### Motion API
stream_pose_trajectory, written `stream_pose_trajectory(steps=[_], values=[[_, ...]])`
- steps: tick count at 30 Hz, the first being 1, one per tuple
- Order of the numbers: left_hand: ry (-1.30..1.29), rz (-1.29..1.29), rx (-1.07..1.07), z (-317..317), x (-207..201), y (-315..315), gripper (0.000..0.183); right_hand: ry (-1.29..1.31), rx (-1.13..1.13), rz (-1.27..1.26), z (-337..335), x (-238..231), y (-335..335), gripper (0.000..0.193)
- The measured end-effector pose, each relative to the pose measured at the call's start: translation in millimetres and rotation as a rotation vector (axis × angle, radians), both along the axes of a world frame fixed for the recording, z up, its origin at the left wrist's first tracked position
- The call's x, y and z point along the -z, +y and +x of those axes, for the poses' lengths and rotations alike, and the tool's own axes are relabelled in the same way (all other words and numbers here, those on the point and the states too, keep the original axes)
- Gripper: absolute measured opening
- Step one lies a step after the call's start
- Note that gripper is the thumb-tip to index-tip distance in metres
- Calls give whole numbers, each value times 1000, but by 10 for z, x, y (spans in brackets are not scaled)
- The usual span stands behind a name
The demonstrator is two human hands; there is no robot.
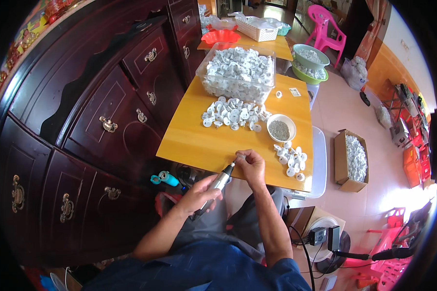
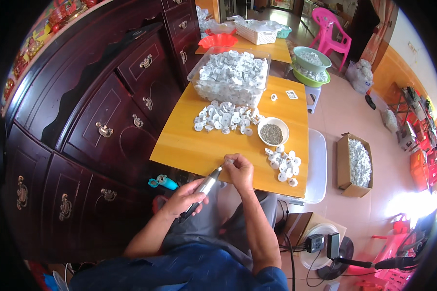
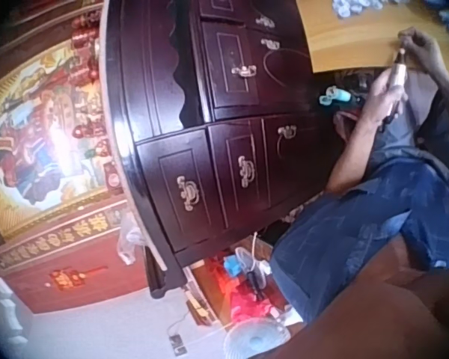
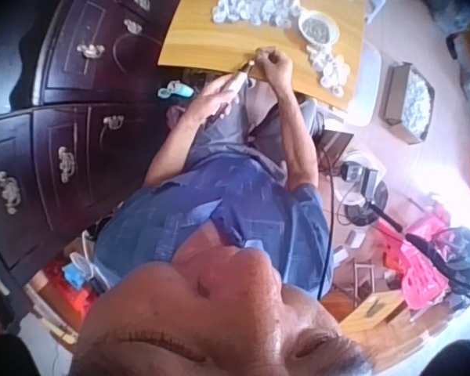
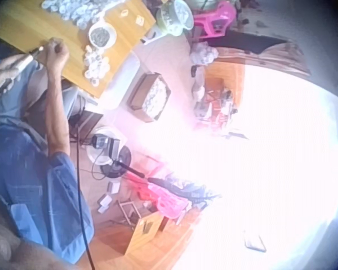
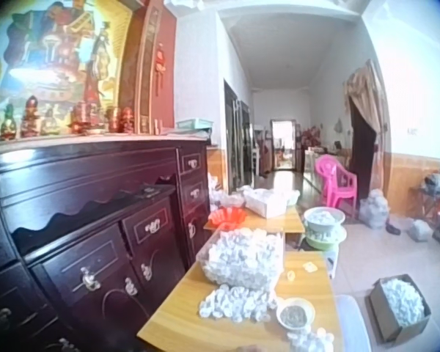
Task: The person is using a handheld power tool to assemble or finish small white plastic shoe components.
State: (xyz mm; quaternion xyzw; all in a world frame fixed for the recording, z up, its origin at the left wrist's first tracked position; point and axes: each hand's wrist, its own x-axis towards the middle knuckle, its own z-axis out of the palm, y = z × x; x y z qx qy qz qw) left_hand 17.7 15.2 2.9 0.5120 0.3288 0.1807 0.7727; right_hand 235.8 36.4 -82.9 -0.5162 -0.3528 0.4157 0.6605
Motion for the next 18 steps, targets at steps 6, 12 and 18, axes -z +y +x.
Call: stream_pose_trajectory(steps=[6, 12, 18], values=[[-54, -116, -32, 10, -69, 8, 49, -38, -21, -8, 26, 14, -18, 12], [-123, -185, -23, 2, -21, 39, 46, 12, -31, -7, 28, -29, -15, 12], [-157, -233, -44, 20, 2, 31, 43, 30, -25, 6, 23, -21, -6, 12]])
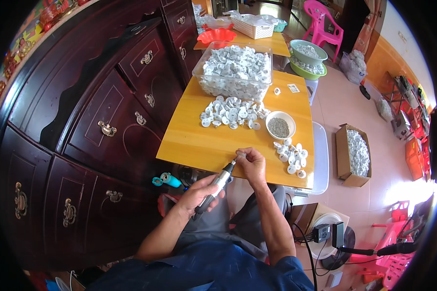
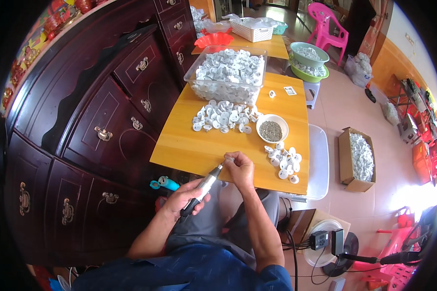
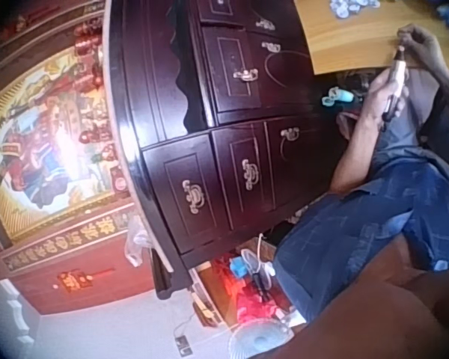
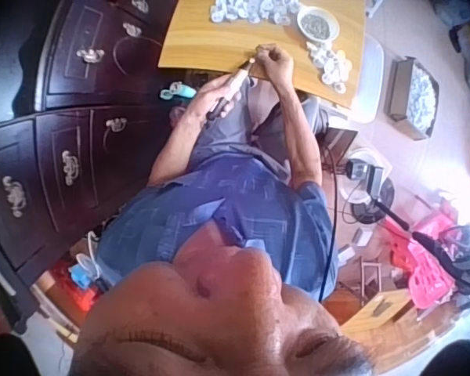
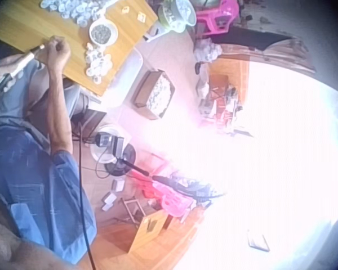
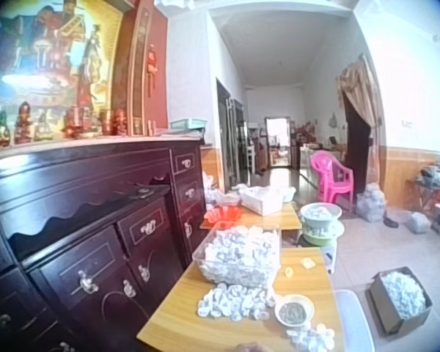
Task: The person is using a handheld power tool to assemble or finish small white plastic shoe components.
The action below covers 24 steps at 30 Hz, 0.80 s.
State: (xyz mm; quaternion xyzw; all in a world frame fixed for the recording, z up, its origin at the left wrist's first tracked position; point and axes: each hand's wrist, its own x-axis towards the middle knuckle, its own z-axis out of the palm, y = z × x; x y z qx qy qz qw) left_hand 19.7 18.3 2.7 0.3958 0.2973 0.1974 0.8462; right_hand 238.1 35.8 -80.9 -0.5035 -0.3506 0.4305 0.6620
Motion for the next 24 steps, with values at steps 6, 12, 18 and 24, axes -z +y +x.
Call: stream_pose_trajectory(steps=[6, 12, 18, 24], values=[[-26, -69, 32, -21, 40, 53, 60, 11, 11, -33, 12, 43, 10, 13], [-23, -113, 12, -17, 21, 47, 56, 8, 21, 8, 17, 62, 29, 14], [-45, -174, 4, -2, -15, 52, 52, 11, 6, -13, 25, -42, 6, 15], [-88, -192, 4, 42, 41, 70, 48, 63, 2, -43, 44, -73, 26, 16]])
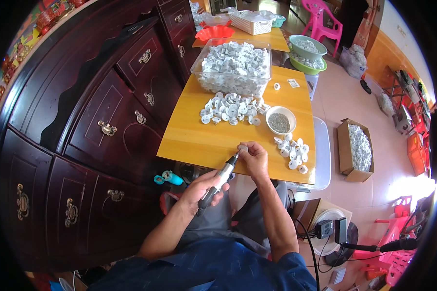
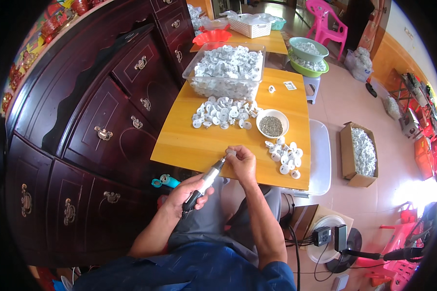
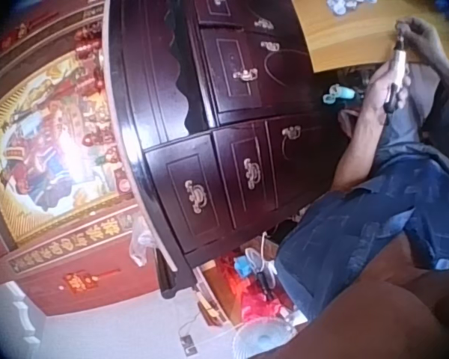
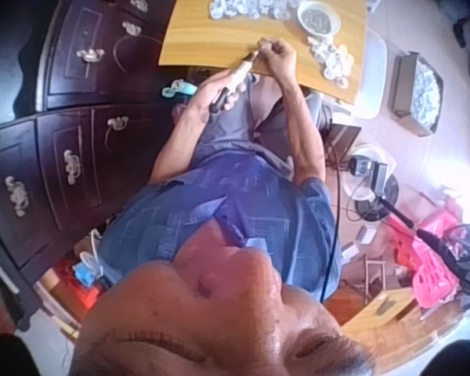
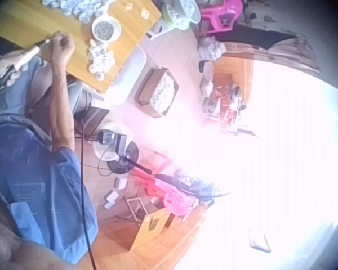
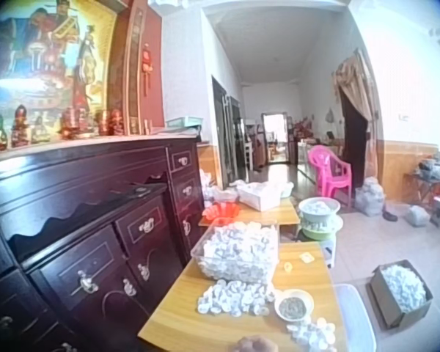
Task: The person is using a handheld power tool to assemble or finish small white plastic shoe components.
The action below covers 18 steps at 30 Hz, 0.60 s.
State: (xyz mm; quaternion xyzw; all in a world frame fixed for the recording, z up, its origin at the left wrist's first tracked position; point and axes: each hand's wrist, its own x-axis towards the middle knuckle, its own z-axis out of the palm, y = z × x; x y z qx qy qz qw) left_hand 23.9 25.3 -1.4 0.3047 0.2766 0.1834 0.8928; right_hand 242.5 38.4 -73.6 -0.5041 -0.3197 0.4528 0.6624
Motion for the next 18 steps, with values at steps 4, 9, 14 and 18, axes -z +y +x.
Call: stream_pose_trajectory(steps=[4, 9, 14, 18], values=[[-57, -118, -23, -1, 4, 3, 45, 27, -4, -2, 12, -22, -4, 16], [-125, -186, -34, -37, 28, -6, 43, 78, -36, 30, 35, -31, 3, 16], [-1, -51, -34, -34, -29, -48, 43, 49, -68, -5, 34, -37, 12, 17], [41, 0, -57, -3, -44, -62, 42, 90, -71, 1, 34, -39, 0, 18]])
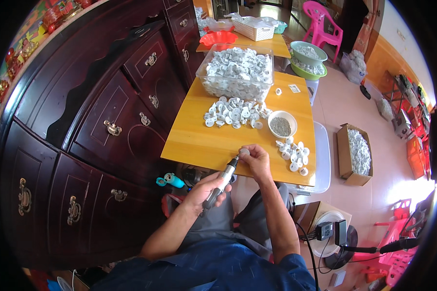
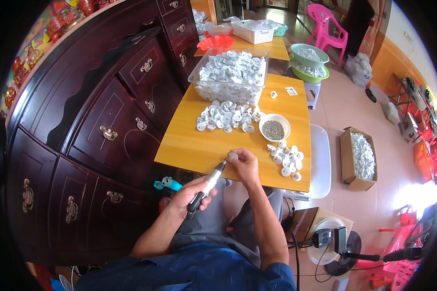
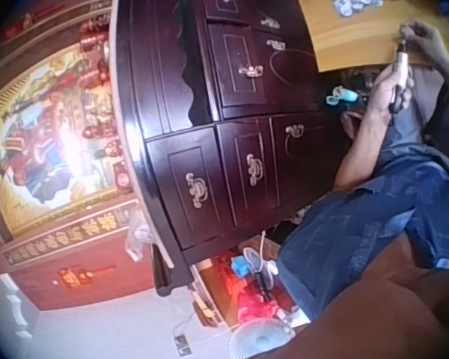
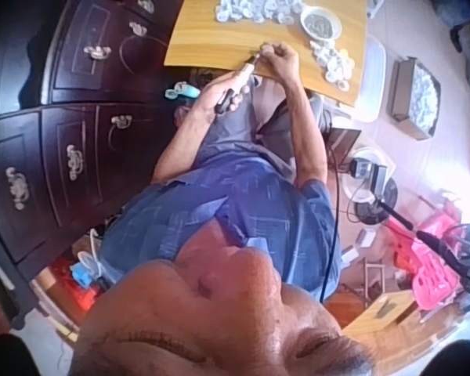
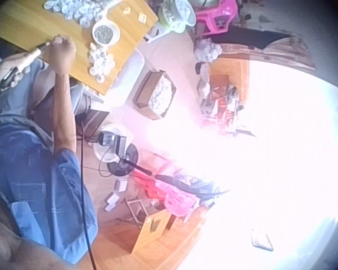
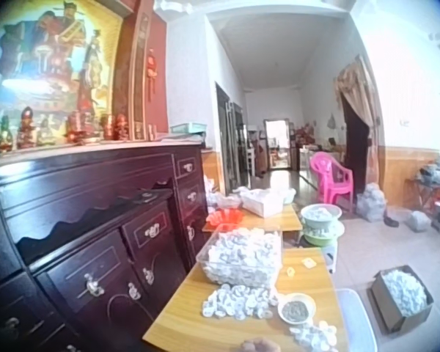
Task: The person is using a handheld power tool to assemble or finish small white plastic shoe components.
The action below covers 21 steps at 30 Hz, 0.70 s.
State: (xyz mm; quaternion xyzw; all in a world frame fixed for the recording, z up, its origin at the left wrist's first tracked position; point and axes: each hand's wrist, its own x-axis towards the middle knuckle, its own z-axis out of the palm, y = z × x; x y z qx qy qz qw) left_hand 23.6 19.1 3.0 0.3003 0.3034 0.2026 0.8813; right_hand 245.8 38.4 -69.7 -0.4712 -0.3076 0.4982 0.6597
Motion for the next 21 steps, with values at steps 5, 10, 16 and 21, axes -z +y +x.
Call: stream_pose_trajectory(steps=[5, 10, 16, 21], values=[[30, 14, -4, -15, 4, 11, 44, -16, -18, 14, 26, 76, 22, 17], [23, 31, -24, -31, -18, 81, 43, -41, 38, -39, -3, 41, 48, 17], [25, 83, -4, -122, 2, 169, 45, -323, 144, -144, 91, -46, 78, 20], [68, 99, 16, -311, 97, 116, 48, -1140, 306, 23, 260, -124, 44, 24]])
